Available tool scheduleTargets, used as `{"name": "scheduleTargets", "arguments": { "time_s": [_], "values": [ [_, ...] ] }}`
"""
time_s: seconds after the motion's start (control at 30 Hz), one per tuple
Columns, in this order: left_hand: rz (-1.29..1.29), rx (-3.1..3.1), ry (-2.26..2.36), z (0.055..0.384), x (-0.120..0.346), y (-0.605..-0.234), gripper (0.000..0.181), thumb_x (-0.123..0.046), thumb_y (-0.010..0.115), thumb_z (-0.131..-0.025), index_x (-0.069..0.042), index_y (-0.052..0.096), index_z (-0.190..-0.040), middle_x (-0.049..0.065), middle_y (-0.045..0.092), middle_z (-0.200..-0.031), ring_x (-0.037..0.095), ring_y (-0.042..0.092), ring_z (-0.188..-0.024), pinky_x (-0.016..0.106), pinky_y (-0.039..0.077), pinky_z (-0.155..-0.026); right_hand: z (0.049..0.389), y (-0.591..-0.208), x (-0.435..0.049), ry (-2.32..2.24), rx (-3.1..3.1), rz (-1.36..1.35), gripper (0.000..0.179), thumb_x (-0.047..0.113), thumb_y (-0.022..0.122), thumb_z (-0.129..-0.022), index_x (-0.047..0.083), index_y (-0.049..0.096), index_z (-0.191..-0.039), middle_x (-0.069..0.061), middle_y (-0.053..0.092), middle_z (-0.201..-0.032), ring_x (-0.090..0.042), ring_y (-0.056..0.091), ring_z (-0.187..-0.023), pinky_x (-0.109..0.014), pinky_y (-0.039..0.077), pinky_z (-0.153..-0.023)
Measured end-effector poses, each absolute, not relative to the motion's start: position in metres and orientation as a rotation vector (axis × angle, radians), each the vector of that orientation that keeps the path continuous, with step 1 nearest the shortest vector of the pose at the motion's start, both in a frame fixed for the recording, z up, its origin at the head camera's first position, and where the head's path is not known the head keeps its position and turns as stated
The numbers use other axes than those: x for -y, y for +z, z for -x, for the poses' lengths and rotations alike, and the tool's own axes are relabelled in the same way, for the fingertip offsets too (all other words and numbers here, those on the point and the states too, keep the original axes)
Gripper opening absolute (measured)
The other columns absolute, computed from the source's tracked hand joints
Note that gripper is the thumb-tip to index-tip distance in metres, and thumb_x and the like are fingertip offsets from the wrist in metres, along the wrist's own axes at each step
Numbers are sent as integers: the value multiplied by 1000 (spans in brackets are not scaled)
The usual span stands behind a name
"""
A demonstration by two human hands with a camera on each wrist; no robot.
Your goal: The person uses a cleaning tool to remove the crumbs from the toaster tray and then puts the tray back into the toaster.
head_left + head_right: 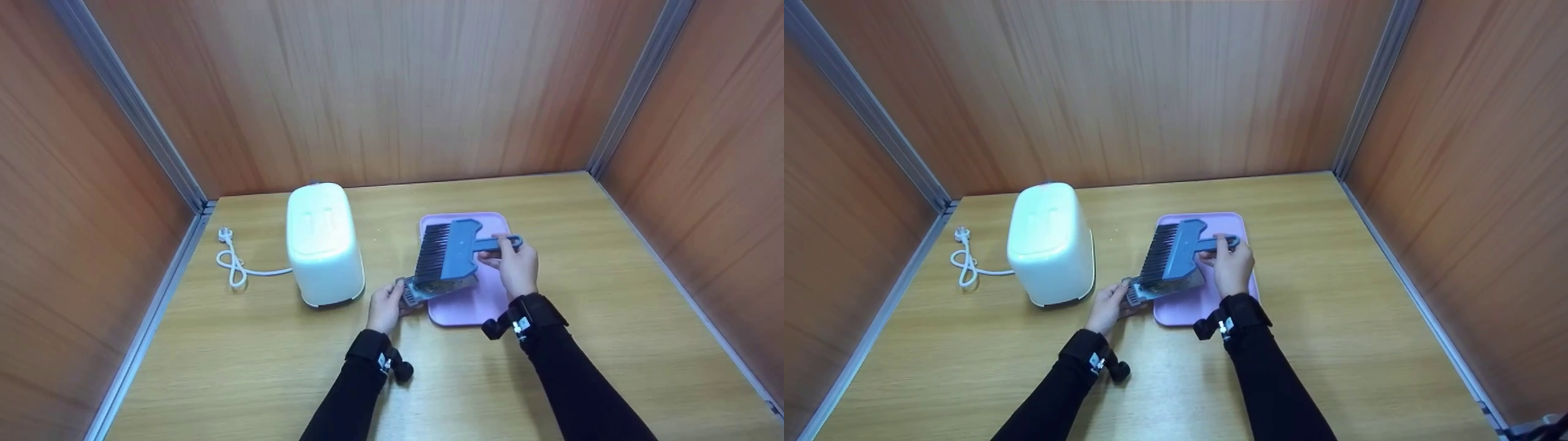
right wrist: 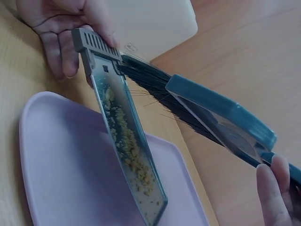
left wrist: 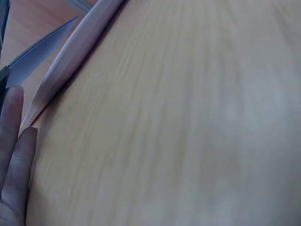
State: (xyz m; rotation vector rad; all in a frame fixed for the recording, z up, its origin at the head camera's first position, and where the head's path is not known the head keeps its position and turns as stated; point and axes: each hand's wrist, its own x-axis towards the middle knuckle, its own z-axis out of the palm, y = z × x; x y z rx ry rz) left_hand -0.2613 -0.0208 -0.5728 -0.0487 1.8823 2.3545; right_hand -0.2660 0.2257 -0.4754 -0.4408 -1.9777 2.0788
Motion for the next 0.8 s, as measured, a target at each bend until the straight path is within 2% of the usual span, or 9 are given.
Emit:
{"name": "scheduleTargets", "arguments": {
  "time_s": [0.2, 0.4, 0.6, 0.8],
  "values": [
    [38, -1852, 2349, 258, 19, -575, 44, -18, 45, -116, 21, 57, -132, 33, 73, -116, 26, 79, -89, 41, 64, -86, 265, -485, -230, 2035, 2016, 466, 38, 20, 48, -115, -9, 61, -135, -10, 74, -93, -10, 75, -73, -27, 63, -82],
    [35, -1849, 2351, 259, 19, -576, 45, -17, 45, -116, 22, 54, -137, 31, 73, -116, 23, 78, -90, 40, 64, -85, 266, -490, -245, 2071, 1957, 526, 40, 20, 49, -114, -12, 59, -137, -6, 75, -85, -10, 75, -71, -28, 63, -82],
    [19, -1888, 2341, 259, 19, -578, 43, -17, 45, -116, 21, 58, -132, 31, 74, -112, 26, 79, -86, 39, 65, -83, 267, -493, -264, 2066, 1917, 568, 37, 15, 50, -113, -13, 60, -135, -5, 75, -82, -10, 75, -69, -28, 63, -80],
    [26, -1910, 2331, 258, 19, -577, 45, -18, 46, -116, 21, 58, -133, 33, 73, -116, 26, 79, -91, 38, 65, -83, 263, -494, -283, 2049, 1915, 621, 38, 16, 49, -113, -11, 59, -138, -5, 76, -83, -11, 77, -72, -27, 63, -81]
  ]
}}
